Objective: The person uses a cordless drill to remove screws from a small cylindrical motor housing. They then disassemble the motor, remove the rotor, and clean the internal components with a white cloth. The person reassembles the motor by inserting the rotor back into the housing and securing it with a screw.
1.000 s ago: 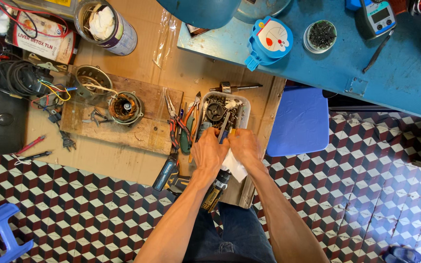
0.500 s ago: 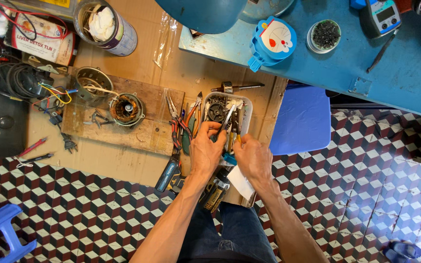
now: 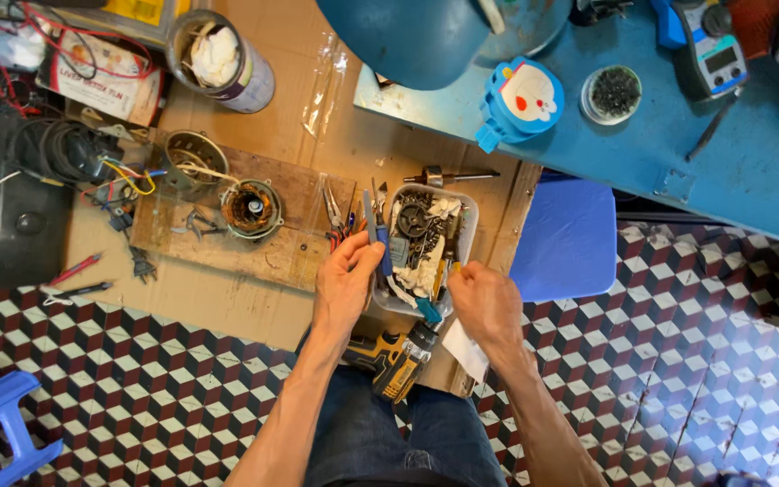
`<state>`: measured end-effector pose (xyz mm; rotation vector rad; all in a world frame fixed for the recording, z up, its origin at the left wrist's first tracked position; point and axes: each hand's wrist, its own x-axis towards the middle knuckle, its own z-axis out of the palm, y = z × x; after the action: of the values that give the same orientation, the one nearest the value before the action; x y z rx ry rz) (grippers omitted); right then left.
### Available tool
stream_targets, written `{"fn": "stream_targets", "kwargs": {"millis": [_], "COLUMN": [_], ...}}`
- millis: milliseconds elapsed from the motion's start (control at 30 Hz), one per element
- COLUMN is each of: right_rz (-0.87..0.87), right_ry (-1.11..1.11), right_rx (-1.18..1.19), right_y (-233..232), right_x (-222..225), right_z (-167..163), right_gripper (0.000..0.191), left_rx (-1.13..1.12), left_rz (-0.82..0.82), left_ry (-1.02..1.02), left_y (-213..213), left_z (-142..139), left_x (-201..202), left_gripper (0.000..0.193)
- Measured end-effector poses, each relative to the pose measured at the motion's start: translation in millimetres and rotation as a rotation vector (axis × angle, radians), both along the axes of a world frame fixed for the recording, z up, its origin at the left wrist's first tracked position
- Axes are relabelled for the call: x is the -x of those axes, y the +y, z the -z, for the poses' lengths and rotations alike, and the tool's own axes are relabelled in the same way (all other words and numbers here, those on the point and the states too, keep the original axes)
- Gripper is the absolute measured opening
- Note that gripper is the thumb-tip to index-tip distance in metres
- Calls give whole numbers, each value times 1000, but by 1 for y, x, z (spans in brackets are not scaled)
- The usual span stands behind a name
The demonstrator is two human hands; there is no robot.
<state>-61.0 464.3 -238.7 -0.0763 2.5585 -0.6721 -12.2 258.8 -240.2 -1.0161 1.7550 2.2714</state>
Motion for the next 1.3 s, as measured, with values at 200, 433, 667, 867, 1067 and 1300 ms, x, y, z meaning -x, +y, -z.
{"fn": "stream_targets", "kwargs": {"millis": [200, 433, 667, 867, 1067, 1300], "right_rz": [230, 185, 42, 722, 993, -349], "right_ry": [-244, -181, -126, -357, -701, 378], "right_rx": [189, 416, 383, 517, 1192, -76], "right_y": [7, -71, -103, -29, -13, -33], "right_x": [3, -28, -81, -89, -50, -11], "right_z": [-32, -30, -19, 1, 18, 32], "right_gripper": [37, 33, 36, 36, 36, 29], "left_rx": [-122, 87, 276, 518, 477, 108], "left_rz": [41, 181, 150, 323, 330, -166], "left_ry": [-55, -62, -25, 147, 180, -36], "left_y": [-58, -71, -56, 17, 63, 11], "left_z": [11, 46, 14, -50, -35, 14], "left_x": [-9, -2, -16, -60, -89, -93], "left_gripper": [34, 38, 52, 43, 36, 36]}}
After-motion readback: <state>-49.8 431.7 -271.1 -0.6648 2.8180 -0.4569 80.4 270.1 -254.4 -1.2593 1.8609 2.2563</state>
